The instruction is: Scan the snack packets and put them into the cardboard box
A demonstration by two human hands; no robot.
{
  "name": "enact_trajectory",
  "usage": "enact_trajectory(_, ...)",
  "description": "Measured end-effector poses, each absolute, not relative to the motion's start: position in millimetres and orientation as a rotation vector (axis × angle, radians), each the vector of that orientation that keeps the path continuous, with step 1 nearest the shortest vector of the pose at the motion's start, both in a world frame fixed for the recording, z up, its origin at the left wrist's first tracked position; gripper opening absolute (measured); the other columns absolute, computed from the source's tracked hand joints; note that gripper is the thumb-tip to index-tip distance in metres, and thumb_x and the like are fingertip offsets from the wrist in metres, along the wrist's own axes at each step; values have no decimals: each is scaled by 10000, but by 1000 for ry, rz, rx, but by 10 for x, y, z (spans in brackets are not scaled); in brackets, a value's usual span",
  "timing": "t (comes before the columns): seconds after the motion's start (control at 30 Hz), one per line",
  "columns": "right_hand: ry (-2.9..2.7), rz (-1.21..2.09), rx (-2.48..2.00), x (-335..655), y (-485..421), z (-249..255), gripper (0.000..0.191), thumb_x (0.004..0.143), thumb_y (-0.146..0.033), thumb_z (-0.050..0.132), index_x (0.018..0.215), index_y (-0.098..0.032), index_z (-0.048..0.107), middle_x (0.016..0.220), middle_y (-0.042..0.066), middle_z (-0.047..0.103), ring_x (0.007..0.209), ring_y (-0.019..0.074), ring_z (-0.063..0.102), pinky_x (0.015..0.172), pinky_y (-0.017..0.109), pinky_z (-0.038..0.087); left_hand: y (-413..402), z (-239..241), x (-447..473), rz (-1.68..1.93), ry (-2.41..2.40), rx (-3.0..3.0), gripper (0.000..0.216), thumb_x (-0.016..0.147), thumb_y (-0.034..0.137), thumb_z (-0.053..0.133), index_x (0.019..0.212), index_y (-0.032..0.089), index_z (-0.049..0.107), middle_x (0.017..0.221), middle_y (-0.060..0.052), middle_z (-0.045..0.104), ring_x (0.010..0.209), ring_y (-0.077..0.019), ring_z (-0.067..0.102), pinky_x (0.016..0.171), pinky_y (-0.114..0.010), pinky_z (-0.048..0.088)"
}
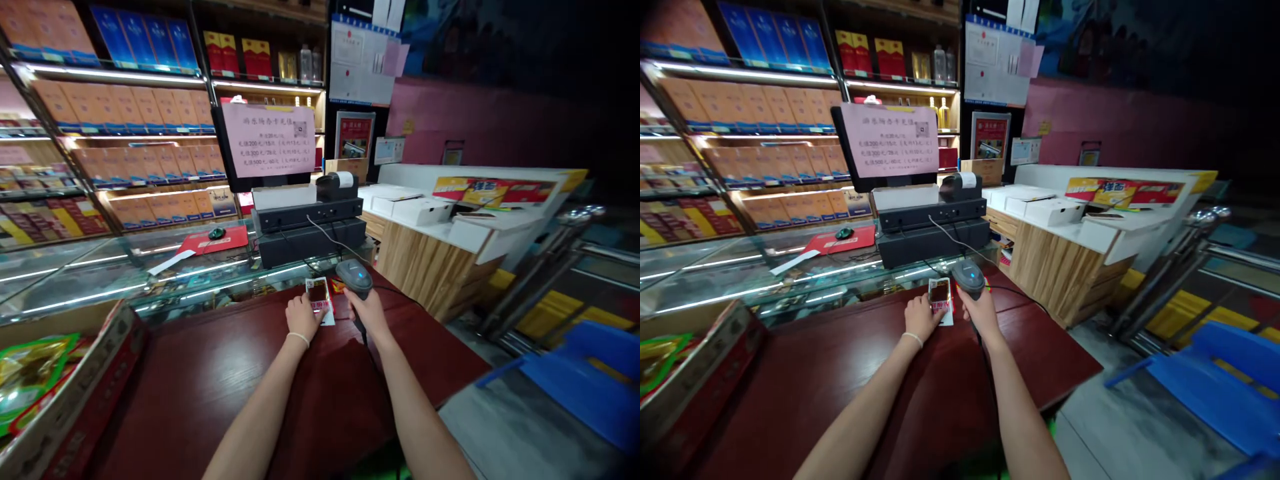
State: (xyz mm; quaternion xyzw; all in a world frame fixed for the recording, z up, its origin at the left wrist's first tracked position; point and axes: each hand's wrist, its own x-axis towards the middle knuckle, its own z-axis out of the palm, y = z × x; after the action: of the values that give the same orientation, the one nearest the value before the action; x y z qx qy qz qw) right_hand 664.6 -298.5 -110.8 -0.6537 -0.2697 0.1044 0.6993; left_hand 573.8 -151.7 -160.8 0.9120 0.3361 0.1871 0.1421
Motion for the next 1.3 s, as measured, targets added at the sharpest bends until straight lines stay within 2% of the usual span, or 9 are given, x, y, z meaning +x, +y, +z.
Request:
enact_trajectory(0.1,-589,237,-1443,6639,-2992,-1109,383,771,-521,711,688,-176,570,475,-32,538,326,98,494,336,194,382,-1516,-1616,5722,494,1030,2710,821,820,617,603,1394,49,453,1178,-245,613,1109,-377,571,902,-429,427)
enact_trajectory(0.27,-583,243,-1421,6592,-2983,-1101,386,763,-516,724,669,-173,573,473,-28,539,334,100,504,341,192,383,-1361,-1602,5597,388,880,2660,532,791,546,670,1104,119,609,1053,-185,677,1039,-330,626,857,-366,438)
enact_trajectory(0.5,-620,225,-1390,6430,-2944,-1072,396,785,-507,714,631,-179,553,485,-28,535,354,93,496,366,198,394,-998,-1738,4971,637,625,2150,297,834,343,617,1094,206,575,976,-53,720,891,-214,673,794,-292,468)
enact_trajectory(0.63,-666,267,-1424,6274,-2866,-1103,390,789,-523,707,684,-188,539,490,-40,535,353,93,493,362,199,395,-740,-1792,4545,737,550,1780,354,807,443,627,1035,173,615,953,-51,717,830,-197,667,773,-290,500)
enact_trajectory(0.8,-723,382,-1584,6072,-2730,-1188,511,744,-525,738,1094,-227,515,473,-100,529,311,123,477,311,204,355,-654,-1759,4332,738,655,1647,393,746,494,666,928,148,639,839,-46,711,713,-180,643,656,-265,495)
enact_trajectory(0.93,-831,481,-1576,5979,-2709,-1185,629,744,-494,732,1249,-237,457,480,-108,518,314,118,455,318,212,362,-650,-1769,4348,748,674,1708,376,744,503,661,879,152,655,778,-31,704,686,-173,634,627,-255,484)
enact_trajectory(1.03,-891,525,-1574,5960,-2729,-1168,598,753,-465,725,1245,-229,480,502,-98,533,329,114,458,333,218,371,-634,-1802,4368,753,647,1713,362,762,493,652,876,150,656,768,-28,701,674,-168,629,624,-253,481)
enact_trajectory(1.17,-936,531,-1690,5984,-2741,-1183,426,761,-468,703,1060,-181,605,441,-75,522,335,127,482,355,224,369,-626,-1812,4380,746,637,1706,359,769,490,648,883,150,650,780,-30,703,675,-168,629,619,-250,475)
enact_trajectory(1.3,-917,523,-1718,6006,-2739,-1186,483,759,-468,703,1129,-173,607,419,-79,513,322,134,484,355,227,375,-653,-1772,4376,734,629,1691,379,764,509,649,891,151,641,776,-27,702,671,-170,632,615,-251,476)
